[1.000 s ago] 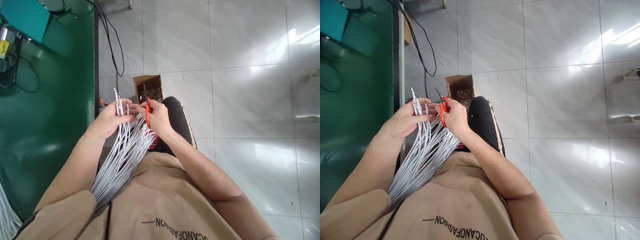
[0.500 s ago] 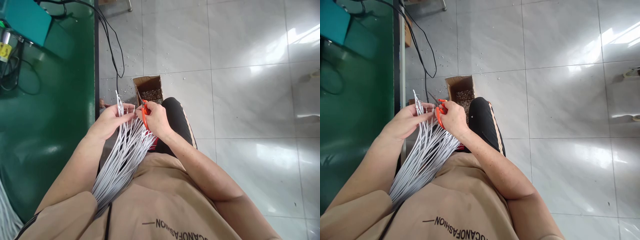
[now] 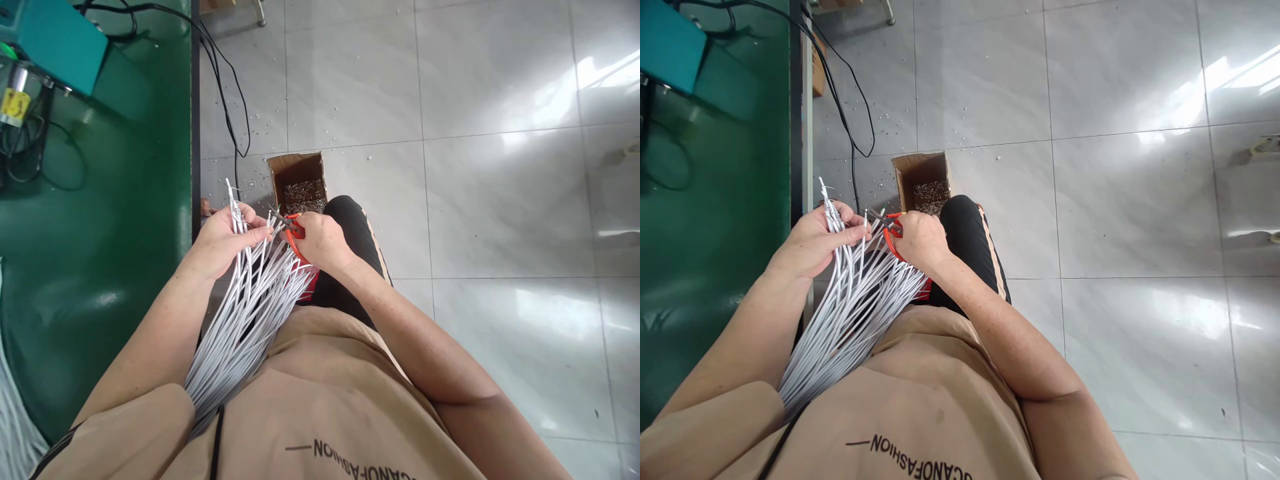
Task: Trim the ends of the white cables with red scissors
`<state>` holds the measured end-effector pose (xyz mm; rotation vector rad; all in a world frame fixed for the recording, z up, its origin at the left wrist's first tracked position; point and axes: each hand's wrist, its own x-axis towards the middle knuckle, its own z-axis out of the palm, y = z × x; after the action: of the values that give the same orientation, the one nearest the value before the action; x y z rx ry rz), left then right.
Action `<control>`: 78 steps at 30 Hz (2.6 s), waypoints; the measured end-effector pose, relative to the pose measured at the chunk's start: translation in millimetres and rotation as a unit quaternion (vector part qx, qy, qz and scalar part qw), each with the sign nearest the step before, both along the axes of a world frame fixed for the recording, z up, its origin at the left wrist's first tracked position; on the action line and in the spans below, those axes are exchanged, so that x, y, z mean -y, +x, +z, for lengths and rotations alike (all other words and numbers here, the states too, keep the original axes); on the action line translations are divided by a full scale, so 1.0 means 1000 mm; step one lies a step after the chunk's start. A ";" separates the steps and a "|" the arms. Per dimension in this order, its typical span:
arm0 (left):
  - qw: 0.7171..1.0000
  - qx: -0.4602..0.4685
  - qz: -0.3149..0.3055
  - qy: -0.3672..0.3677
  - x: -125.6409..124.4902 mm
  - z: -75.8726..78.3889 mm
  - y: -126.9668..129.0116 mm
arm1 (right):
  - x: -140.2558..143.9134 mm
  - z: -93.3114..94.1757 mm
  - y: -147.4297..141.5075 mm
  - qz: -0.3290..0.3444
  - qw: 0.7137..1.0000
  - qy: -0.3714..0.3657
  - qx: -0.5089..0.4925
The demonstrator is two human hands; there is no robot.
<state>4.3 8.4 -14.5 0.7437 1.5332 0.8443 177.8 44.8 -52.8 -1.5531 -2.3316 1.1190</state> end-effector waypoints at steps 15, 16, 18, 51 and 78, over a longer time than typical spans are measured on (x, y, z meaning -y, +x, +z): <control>0.995 -0.088 -0.012 0.052 0.005 -0.010 0.000 | -0.008 0.019 0.005 0.088 0.991 0.027 0.095; 0.995 -0.080 -0.014 0.055 0.005 -0.010 0.000 | -0.007 0.017 0.005 0.086 0.992 0.026 0.091; 0.996 -0.064 -0.015 0.058 0.005 -0.009 0.002 | -0.005 0.013 0.006 0.081 0.993 0.022 0.081; 0.985 -0.160 -0.026 0.060 0.005 -0.009 0.002 | -0.003 0.016 -0.013 -0.235 0.834 -0.308 -0.393; 1.000 0.010 0.000 0.023 0.003 -0.003 0.007 | 0.002 0.016 -0.013 -0.215 0.779 -0.325 -0.492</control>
<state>10.9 5.5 -17.5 0.7659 1.5007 0.8878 164.5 42.5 -36.6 -1.0512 -0.8833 2.0243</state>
